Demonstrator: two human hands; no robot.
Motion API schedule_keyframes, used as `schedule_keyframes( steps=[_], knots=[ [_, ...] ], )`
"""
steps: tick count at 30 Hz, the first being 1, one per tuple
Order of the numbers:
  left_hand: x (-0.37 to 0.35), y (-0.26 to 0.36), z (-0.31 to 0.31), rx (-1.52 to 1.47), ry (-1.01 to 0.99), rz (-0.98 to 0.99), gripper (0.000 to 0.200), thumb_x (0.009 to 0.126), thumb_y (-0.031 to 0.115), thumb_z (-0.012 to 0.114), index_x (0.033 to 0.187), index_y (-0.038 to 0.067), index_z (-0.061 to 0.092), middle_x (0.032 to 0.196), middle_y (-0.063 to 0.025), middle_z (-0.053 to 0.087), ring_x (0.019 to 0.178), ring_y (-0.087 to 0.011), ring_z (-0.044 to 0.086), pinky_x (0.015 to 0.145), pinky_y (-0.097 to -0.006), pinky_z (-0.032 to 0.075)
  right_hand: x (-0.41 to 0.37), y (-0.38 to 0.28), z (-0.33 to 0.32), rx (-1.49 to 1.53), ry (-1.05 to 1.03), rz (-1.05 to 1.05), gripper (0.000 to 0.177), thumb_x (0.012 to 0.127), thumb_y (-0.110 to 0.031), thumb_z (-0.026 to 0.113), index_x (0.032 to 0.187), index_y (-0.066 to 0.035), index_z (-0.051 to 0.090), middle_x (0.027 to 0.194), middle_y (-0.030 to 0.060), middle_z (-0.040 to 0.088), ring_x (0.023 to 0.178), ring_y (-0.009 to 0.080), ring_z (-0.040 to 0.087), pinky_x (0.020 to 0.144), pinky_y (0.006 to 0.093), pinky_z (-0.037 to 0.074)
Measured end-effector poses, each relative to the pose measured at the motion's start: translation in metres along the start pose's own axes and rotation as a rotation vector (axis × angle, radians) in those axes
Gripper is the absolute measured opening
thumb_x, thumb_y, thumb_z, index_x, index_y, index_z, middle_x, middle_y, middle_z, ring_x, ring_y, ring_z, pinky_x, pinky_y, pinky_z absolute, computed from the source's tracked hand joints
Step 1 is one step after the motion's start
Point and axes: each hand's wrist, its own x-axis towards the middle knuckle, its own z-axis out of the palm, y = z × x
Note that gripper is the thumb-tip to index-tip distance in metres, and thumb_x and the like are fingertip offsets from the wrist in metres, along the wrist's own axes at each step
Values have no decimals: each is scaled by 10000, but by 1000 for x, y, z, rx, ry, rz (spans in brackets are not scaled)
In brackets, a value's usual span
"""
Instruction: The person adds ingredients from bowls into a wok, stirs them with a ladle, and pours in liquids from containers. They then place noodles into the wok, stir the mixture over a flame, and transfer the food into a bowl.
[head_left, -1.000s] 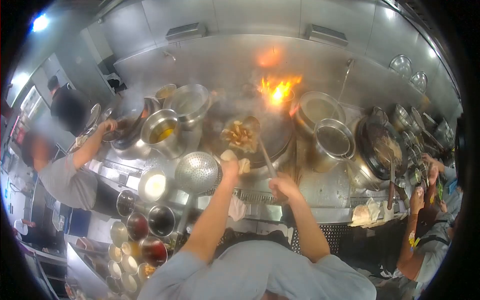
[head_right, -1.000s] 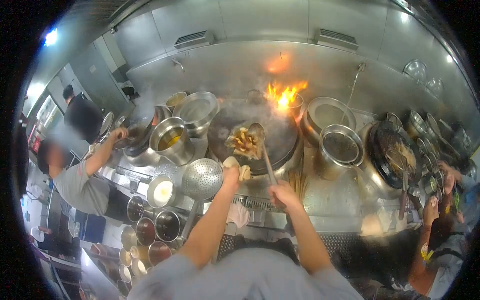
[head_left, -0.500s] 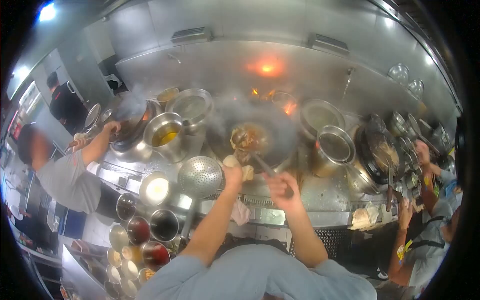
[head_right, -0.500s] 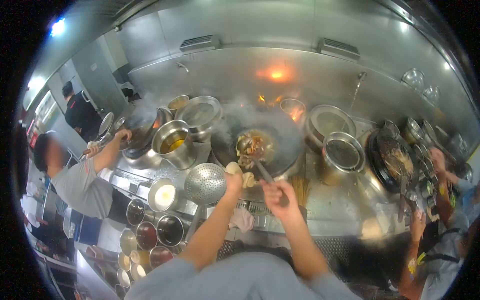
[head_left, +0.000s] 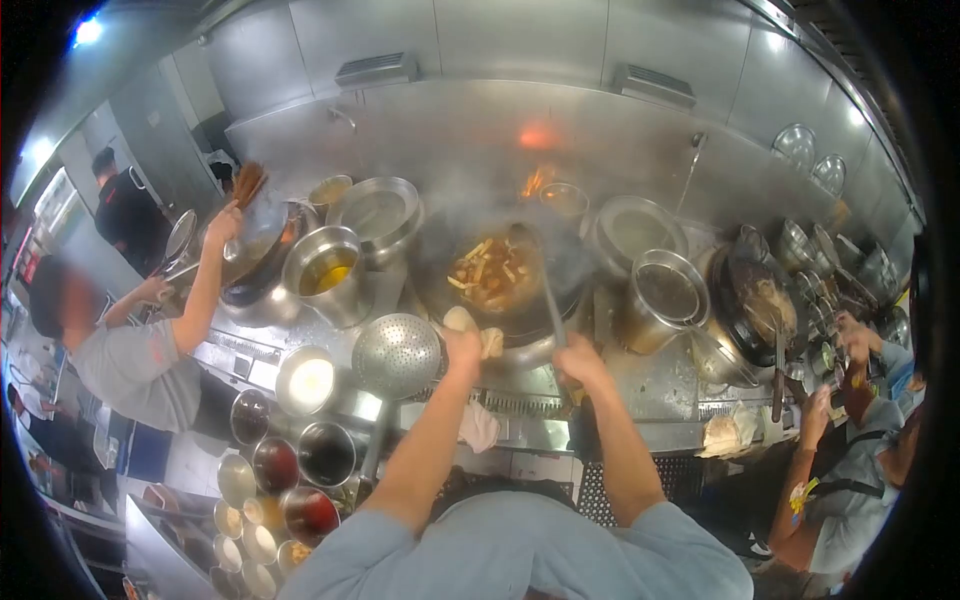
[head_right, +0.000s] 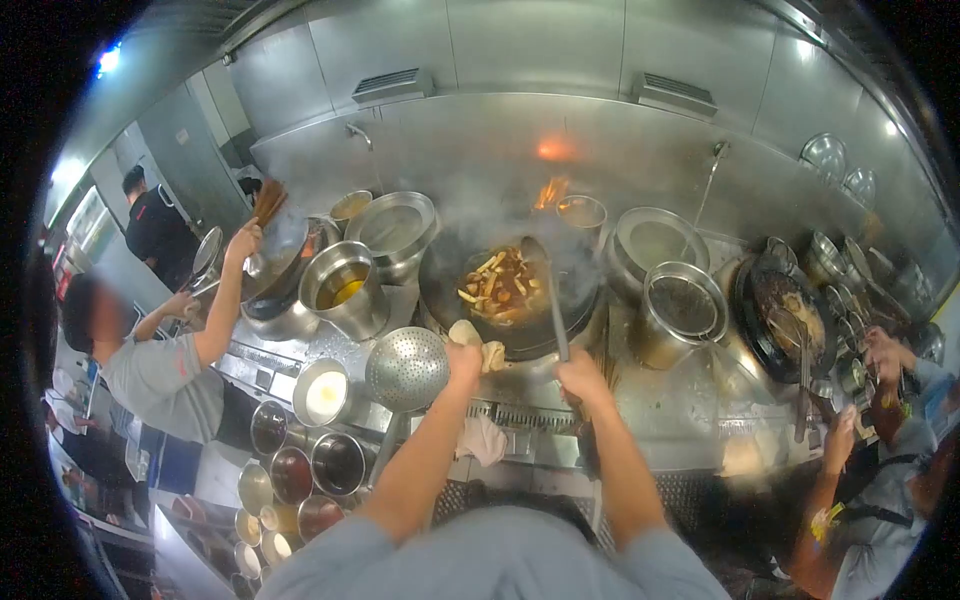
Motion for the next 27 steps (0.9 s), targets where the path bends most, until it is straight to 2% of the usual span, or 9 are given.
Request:
schedule_keyframes(
  steps=[3, 7, 12, 15, 18, 19, 22, 23, 27],
  knots=[
    [8, -7, 2, 69, 30, -35, 468, 778, 85, 570, 1200, -91, 466, 1121, -200, 577, 1022, -279, 584, 829, -391, 485, -25, 6, 26, 509, -220, 115, 334, 776, -63, 535, 1099, 19, 535, 654, 50, 537, 462, 160, 526, 384, 308, 414],
    [1, -5, 3, 51, 48, -18, 500, 778, 110, 578, 1217, -100, 459, 1155, -210, 563, 1048, -287, 573, 847, -383, 481, -30, 10, 42, 1565, -713, 295, 368, 825, -50, 485, 1181, 42, 481, 632, 12, 463, 447, 105, 454, 396, 254, 401],
    [-31, 36, 2, 65, 89, -5, 524, 782, 126, 580, 1227, -117, 449, 1174, -223, 555, 1065, -292, 568, 882, -386, 470, -47, -18, 47, 1932, -879, 315, 440, 880, -101, 420, 1249, 133, 372, 746, 26, 491, 514, 108, 491, 454, 237, 415],
    [9, -14, 5, 92, 119, 87, 417, 780, 117, 584, 1126, -110, 527, 1035, -194, 616, 924, -270, 610, 785, -385, 491, -64, -36, 41, 1978, -736, 403, 472, 865, -75, 472, 1277, 128, 361, 752, 25, 493, 516, 96, 487, 454, 237, 402],
    [-6, 9, -1, 38, 37, 10, 354, 778, 97, 579, 1066, -106, 559, 943, -173, 633, 840, -255, 621, 734, -370, 492, -38, -37, 46, 1772, -732, 351, 307, 841, -45, 500, 1120, 78, 468, 689, -8, 460, 540, 85, 479, 448, 236, 371],
    [-11, 11, -2, 8, 39, 35, 353, 777, 96, 578, 1065, -108, 559, 945, -170, 631, 849, -253, 620, 742, -369, 492, -74, -64, 36, 1555, -516, 304, 293, 816, -48, 525, 1090, 48, 484, 661, -4, 474, 505, 102, 475, 440, 244, 367],
    [-16, 13, 6, -55, 150, 92, 362, 771, 84, 584, 1074, -112, 549, 978, -165, 625, 891, -251, 619, 782, -365, 490, -70, -36, 23, 566, -317, 68, 301, 795, -83, 545, 1068, 34, 504, 642, 11, 503, 468, 138, 489, 438, 275, 395],
    [-18, 11, 4, -35, 123, 94, 367, 769, 81, 586, 1080, -110, 547, 988, -166, 624, 898, -251, 619, 790, -366, 490, -56, -21, 20, 215, -250, -133, 344, 780, -101, 538, 1086, 52, 509, 657, 95, 569, 452, 201, 535, 452, 328, 439],
    [-11, 1, 6, -37, 99, 7, 359, 785, 83, 580, 1094, -96, 543, 1012, -168, 620, 901, -254, 621, 774, -366, 497, -3, -14, 5, -295, 16, -203, 404, 783, -110, 531, 1149, 60, 497, 844, 259, 640, 708, 355, 653, 641, 434, 510]
  ],
)
